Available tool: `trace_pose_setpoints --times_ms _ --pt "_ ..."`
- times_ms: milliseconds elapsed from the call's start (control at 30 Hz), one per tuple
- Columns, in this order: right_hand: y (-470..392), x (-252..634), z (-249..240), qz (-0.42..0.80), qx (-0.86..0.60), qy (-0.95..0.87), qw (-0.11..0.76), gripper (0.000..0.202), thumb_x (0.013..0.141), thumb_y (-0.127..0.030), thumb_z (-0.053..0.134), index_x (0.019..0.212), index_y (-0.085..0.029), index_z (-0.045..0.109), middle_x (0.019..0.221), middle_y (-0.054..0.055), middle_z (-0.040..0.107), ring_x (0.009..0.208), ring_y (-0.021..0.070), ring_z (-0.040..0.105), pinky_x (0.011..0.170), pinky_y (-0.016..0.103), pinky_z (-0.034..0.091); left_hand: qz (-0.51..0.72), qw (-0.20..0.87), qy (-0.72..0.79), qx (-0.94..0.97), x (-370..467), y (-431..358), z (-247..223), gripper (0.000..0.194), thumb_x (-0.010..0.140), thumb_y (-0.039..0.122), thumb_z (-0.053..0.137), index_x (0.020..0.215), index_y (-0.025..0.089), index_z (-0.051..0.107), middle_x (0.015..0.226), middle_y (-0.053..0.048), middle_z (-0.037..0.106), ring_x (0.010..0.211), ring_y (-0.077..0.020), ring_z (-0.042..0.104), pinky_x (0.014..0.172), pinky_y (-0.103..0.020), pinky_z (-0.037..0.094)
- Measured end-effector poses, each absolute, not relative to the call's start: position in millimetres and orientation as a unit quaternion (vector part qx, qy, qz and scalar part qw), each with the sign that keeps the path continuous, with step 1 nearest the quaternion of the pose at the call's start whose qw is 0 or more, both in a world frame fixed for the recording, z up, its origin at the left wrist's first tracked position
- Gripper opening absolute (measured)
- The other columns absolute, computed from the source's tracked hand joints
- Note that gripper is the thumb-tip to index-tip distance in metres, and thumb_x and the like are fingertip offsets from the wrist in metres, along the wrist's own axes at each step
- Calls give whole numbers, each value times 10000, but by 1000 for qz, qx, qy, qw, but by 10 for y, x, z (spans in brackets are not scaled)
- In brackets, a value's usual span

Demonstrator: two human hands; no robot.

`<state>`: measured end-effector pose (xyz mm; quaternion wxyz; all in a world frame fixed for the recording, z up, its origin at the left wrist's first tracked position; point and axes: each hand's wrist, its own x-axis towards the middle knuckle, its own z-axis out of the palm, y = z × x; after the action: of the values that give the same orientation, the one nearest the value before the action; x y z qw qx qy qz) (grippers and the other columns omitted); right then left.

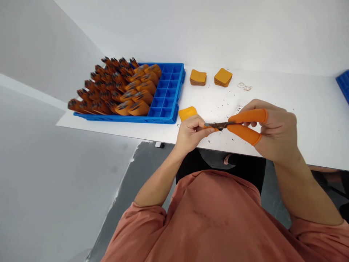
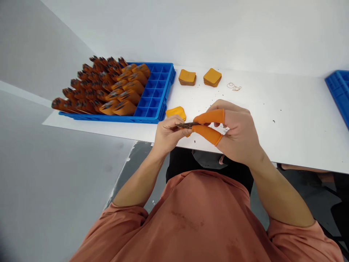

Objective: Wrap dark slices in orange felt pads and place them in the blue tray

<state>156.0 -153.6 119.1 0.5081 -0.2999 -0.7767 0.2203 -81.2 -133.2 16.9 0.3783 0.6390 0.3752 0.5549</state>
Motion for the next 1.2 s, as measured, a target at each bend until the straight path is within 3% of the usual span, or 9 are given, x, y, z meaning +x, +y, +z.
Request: trace_pose_setpoints --times_ms 133,267,367,500,667,800,967,1200 --pt "-1551 1549 1153 183 -314 -786 499 230 944 -129 832 1014 -345 874 903 -10 770 729 157 672 573 331 509 552 350 381 655 -828 -1322 148 460 908 530 956 685 212 710 712 -9 649 656 -131 556 596 -307 399" --pt "-1542 1599 1122 182 -311 -777 517 247 939 -116 846 1023 -348 862 885 -17 760 726 155 666 566 338 489 554 332 370 668 -853 -1304 117 375 959 563 895 803 231 814 780 -20 685 728 -141 595 643 -295 473" --pt "-1550 1658 1121 194 -315 -757 538 254 928 -125 869 1015 -363 858 884 -22 767 722 163 655 559 359 459 555 406 388 614 -875 -1300 45 420 967 660 842 951 241 860 936 -43 754 870 -167 697 706 -283 601" --pt "-1559 1719 1094 200 -350 -741 537 225 949 -170 853 996 -390 864 889 -2 762 720 195 638 572 400 455 554 531 432 474 -912 -1321 -89 585 815 740 931 1096 235 840 1022 -30 792 914 -179 760 760 -307 701" --pt "-1538 1749 1038 222 -355 -725 547 263 898 -104 857 975 -355 880 865 -17 744 719 164 603 597 375 427 529 565 444 453 -957 -1385 -113 504 705 571 1037 1007 199 880 950 -48 831 832 -174 755 780 -305 666" --pt "-1526 1768 1030 231 -347 -719 556 278 867 -65 860 975 -320 890 859 -31 753 739 135 612 626 358 412 515 538 446 496 -970 -1447 -62 432 758 602 991 940 217 918 920 -48 832 800 -170 693 669 -271 542" --pt "-1519 1790 1015 239 -344 -714 561 332 859 -48 860 1004 -345 896 885 -45 770 758 130 630 635 357 412 482 568 468 476 -1008 -1499 -116 550 730 701 983 998 224 927 871 -38 808 715 -144 601 633 -270 464" --pt "-1482 1790 963 237 -354 -709 562 322 875 -88 867 1004 -382 900 873 -41 766 768 157 644 634 379 416 459 599 448 480 -1034 -1509 -183 525 690 661 1018 962 223 922 950 -53 841 796 -170 665 753 -300 538"
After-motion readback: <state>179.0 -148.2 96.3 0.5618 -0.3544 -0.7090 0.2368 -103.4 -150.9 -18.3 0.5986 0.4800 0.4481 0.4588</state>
